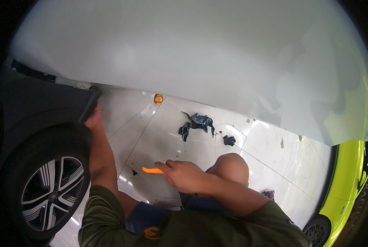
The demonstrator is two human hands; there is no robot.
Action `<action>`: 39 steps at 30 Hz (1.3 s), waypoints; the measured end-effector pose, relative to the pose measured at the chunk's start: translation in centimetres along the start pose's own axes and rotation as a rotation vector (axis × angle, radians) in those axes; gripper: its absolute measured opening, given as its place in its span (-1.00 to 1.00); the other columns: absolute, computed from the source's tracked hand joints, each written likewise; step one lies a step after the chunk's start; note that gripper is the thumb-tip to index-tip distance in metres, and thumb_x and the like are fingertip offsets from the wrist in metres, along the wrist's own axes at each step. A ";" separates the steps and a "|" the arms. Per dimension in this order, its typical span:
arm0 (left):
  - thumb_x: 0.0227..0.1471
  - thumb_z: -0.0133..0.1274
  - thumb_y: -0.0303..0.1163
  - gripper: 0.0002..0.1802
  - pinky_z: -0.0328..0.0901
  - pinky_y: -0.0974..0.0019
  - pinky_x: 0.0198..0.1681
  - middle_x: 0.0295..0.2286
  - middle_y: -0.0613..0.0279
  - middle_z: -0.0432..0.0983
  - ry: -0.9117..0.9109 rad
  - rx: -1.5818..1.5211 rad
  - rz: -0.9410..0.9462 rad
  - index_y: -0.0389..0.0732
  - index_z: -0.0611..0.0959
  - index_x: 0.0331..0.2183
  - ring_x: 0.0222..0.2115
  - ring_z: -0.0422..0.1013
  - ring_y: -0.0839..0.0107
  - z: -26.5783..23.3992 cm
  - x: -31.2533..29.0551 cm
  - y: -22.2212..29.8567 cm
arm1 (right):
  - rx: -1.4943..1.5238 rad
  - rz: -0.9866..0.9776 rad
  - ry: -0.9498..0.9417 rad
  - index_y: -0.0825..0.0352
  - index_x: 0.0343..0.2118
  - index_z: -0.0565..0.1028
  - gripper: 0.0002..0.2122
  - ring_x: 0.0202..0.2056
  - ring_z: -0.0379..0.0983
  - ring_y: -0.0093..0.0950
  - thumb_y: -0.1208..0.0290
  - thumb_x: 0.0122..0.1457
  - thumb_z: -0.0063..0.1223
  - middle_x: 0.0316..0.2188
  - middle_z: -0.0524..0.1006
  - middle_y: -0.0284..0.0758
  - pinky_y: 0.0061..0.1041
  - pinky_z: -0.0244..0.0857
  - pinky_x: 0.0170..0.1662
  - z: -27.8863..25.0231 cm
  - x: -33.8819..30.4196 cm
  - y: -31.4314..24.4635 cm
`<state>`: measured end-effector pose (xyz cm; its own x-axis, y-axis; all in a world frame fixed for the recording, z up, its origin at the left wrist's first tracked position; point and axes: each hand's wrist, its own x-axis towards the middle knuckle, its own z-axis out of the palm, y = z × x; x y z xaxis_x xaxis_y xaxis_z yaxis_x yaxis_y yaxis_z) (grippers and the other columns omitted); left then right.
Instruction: The person removes a black protective film from the roof rails and rear quarter panel of a white car, then uses an orange plastic squeegee to peel off a gray wrap from the rear wheel arch and trim. The removed film and wrap pieces are placed on the floor.
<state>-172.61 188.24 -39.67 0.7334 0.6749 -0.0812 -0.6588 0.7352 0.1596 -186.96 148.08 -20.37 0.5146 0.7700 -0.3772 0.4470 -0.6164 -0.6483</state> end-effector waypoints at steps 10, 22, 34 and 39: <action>0.03 -0.01 -0.01 -0.27 -0.05 -0.15 0.25 0.13 -0.03 0.24 -0.136 0.132 -0.180 -0.34 0.37 0.10 0.18 0.08 -0.02 -0.9 -1.1 2.6 | 0.021 0.021 -0.014 0.35 0.13 0.23 -0.56 -0.28 0.46 -0.17 0.47 0.16 -0.14 -0.28 0.45 -0.13 -0.26 0.38 -0.19 -0.7 0.6 0.8; 0.13 -0.09 -0.16 -0.49 0.12 -0.05 0.17 0.03 0.03 0.38 0.083 -0.121 -0.119 -0.31 0.45 0.01 0.08 0.26 0.11 -1.1 -0.4 4.6 | 0.042 -0.110 0.018 0.30 0.11 0.29 -0.59 -0.30 0.46 -0.10 0.46 0.15 -0.09 -0.32 0.47 -0.08 -0.23 0.36 -0.22 0.0 5.0 -1.6; 0.23 -0.22 -0.30 -0.64 0.28 0.31 0.01 -0.06 0.15 0.47 0.402 0.244 0.006 -0.19 0.51 -0.02 -0.07 0.39 0.29 -1.0 -0.6 5.8 | -0.072 -0.060 -0.016 0.35 0.05 0.35 -0.63 -0.26 0.46 -0.03 0.50 0.15 -0.04 -0.25 0.49 0.02 -0.21 0.35 -0.17 2.3 6.6 -4.1; 0.24 -0.26 -0.29 -0.57 0.15 0.31 0.11 -0.01 0.13 0.42 0.479 0.662 0.074 -0.15 0.43 0.09 0.01 0.31 0.19 2.0 -3.5 4.5 | -0.048 -0.075 0.114 0.39 0.09 0.29 -0.62 -0.31 0.49 -0.09 0.50 0.18 -0.09 -0.34 0.50 0.03 -0.28 0.36 -0.23 3.3 7.6 -3.6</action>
<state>-177.84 189.05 -36.70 0.4417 0.7846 -0.4351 -0.3575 0.5987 0.7168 -187.01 156.71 -23.08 0.5569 0.7922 -0.2497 0.5202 -0.5670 -0.6387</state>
